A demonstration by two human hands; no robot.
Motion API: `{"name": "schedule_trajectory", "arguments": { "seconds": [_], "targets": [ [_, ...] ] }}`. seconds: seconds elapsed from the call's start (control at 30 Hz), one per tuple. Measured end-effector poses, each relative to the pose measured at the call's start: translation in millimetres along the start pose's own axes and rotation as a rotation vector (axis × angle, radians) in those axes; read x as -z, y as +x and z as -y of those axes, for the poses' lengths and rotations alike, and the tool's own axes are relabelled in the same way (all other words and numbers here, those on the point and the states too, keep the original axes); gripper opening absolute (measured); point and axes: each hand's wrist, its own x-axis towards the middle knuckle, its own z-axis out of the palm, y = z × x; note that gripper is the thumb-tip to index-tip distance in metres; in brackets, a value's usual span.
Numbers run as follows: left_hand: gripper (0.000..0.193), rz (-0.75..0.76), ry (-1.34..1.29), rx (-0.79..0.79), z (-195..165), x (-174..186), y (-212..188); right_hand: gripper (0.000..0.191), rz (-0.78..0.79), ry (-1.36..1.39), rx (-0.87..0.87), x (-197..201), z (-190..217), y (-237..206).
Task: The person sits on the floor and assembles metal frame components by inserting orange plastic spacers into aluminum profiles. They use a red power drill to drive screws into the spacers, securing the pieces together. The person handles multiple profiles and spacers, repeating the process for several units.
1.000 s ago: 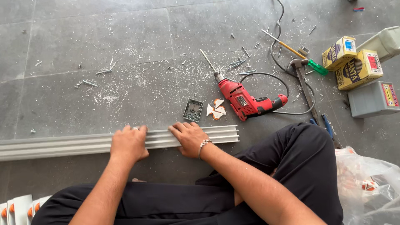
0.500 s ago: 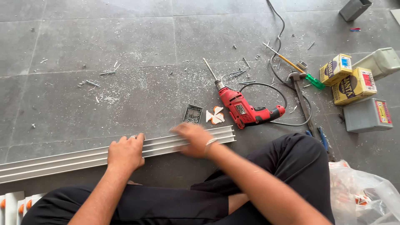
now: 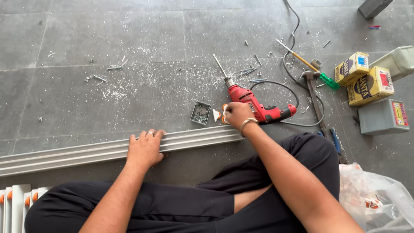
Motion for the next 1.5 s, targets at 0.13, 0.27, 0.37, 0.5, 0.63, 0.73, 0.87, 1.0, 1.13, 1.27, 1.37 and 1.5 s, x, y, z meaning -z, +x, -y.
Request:
{"name": "schedule_trajectory", "arguments": {
  "seconds": [0.13,0.27,0.37,0.5,0.63,0.73,0.87,1.0,1.13,1.27,1.37,1.5],
  "targets": [
    [0.082,0.06,0.006,0.034,2.4,-1.7,1.1,0.023,-0.111,0.136,-0.211,42.6,-29.8,-9.3],
    [0.081,0.075,0.008,0.041,1.8,0.9,2.4,0.023,0.005,0.385,-0.619,71.9,-46.5,-47.3],
    [0.081,0.069,-0.01,0.047,1.6,2.4,1.7,0.019,0.016,0.648,-0.821,68.1,-51.5,-60.9],
    [0.079,0.067,-0.018,0.042,1.0,2.9,-1.3,0.017,0.1,0.748,-0.833,52.5,-56.1,-55.3],
    [0.079,0.05,-0.02,0.042,1.4,3.7,-2.3,0.021,0.165,0.824,-0.915,53.0,-60.1,-48.7],
    [0.077,0.042,-0.029,0.047,1.6,3.2,-2.4,0.022,0.206,0.927,-0.903,56.4,-65.3,-50.5],
    [0.078,0.053,-0.004,0.037,1.4,1.6,-2.8,0.022,0.243,0.847,-0.917,57.1,-64.4,-50.6],
    [0.076,0.045,-0.023,0.043,0.8,2.0,-1.8,0.025,0.275,0.795,-0.984,57.8,-62.5,-49.2],
    [0.077,0.04,-0.013,0.042,1.9,2.1,-2.0,0.025,0.328,0.765,-0.994,59.7,-63.6,-49.1],
    [0.078,0.051,-0.013,0.037,2.1,1.2,-1.4,0.025,0.337,0.808,-0.922,54.1,-63.9,-46.7],
    [0.079,0.069,-0.005,0.035,2.3,1.5,-0.3,0.024,0.421,0.74,-0.829,46.1,-61.2,-47.3],
    [0.078,0.06,-0.02,0.041,-0.2,2.5,-0.9,0.021,0.416,0.673,-0.736,37.3,-53.8,-52.1]
  ]
}}
